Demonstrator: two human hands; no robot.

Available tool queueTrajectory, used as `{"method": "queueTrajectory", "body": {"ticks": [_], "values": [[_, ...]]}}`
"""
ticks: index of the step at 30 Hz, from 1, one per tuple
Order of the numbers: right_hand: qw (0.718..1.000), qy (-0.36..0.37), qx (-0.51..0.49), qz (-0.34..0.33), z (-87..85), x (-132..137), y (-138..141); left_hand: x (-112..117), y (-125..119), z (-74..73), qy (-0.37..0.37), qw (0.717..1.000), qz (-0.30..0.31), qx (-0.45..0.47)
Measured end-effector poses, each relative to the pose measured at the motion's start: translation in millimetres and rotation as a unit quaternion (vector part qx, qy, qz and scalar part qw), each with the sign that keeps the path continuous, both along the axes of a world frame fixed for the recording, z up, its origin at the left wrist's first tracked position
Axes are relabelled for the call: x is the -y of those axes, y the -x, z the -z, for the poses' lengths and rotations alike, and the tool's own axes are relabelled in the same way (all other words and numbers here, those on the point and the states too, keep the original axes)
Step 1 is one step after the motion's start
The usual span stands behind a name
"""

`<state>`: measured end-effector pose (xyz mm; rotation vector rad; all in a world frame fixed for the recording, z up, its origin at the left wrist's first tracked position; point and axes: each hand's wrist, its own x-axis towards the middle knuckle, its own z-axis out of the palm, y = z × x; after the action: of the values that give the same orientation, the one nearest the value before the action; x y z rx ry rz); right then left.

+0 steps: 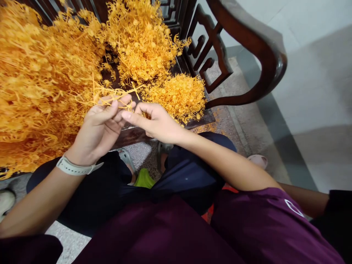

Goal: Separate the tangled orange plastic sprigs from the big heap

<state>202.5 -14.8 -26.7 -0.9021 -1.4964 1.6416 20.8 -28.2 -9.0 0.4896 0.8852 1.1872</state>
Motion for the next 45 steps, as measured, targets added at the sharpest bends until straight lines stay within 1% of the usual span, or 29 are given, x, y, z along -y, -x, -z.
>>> {"method": "queueTrajectory", "body": {"ticks": [2, 4, 5, 7, 10, 12, 15, 17, 20, 23, 27, 30, 35, 38, 42, 45], "values": [[0.995, -0.093, 0.027, 0.02, 4.3, -1.6, -0.3, 1.7, -1.4, 1.2, -0.007, 1.0, 0.001, -0.008], [0.986, -0.156, 0.051, 0.03, 7.4, -3.3, -1.2, 3.1, -1.8, 2.5, -0.014, 1.0, 0.003, -0.018], [0.983, -0.171, 0.062, 0.031, 8.2, -3.9, -1.6, 3.5, -1.6, 3.0, -0.018, 1.0, 0.004, -0.02], [0.981, -0.176, 0.076, 0.033, 8.3, -4.5, -2.2, 3.7, -0.8, 4.0, -0.027, 0.999, 0.003, -0.025], [0.985, -0.154, 0.066, 0.038, 6.3, -4.3, -1.2, 2.9, 0.2, 4.4, -0.037, 0.999, 0.002, -0.026], [0.991, -0.12, 0.045, 0.038, 5.5, -4.0, 0.1, 2.5, 0.2, 3.5, -0.039, 0.999, 0.003, -0.022], [0.998, -0.06, 0.008, 0.022, 6.2, -4.5, 0.8, 2.3, 0.8, 0.9, -0.038, 0.999, 0.009, -0.01], [1.0, -0.028, -0.005, 0.006, 6.8, -5.4, -0.4, 1.6, 2.8, -0.6, -0.035, 0.999, 0.0, 0.001], [1.0, -0.008, -0.013, -0.001, 5.5, -7.2, -3.2, -1.2, 8.3, -0.5, -0.028, 0.999, -0.024, 0.013], [0.999, 0.011, -0.036, 0.012, 1.1, -9.0, -4.5, -3.7, 12.1, 1.8, -0.022, 0.999, -0.024, 0.01], [0.99, 0.082, -0.1, 0.048, -4.3, -9.7, -2.0, -2.1, 8.4, 4.0, -0.025, 1.0, -0.003, 0.009], [0.986, 0.118, -0.111, 0.046, -3.4, -8.2, 0.1, 1.1, 3.0, 4.8, -0.047, 0.999, 0.008, -0.005], [0.981, 0.146, -0.127, 0.019, -0.9, -4.7, -1.3, 3.9, -0.1, 8.4, -0.098, 0.993, 0.032, -0.052], [0.979, 0.152, -0.137, 0.012, -3.9, -4.4, -3.3, 3.9, -0.6, 10.3, -0.12, 0.991, 0.018, -0.064], [0.98, 0.136, -0.144, 0.007, -7.2, -5.9, -5.0, 2.5, -1.7, 9.5, -0.111, 0.992, 0.007, -0.061], [0.982, 0.116, -0.147, 0.01, -6.1, -7.3, -5.9, 0.0, -0.4, 8.7, -0.103, 0.994, -0.001, -0.042]]}}
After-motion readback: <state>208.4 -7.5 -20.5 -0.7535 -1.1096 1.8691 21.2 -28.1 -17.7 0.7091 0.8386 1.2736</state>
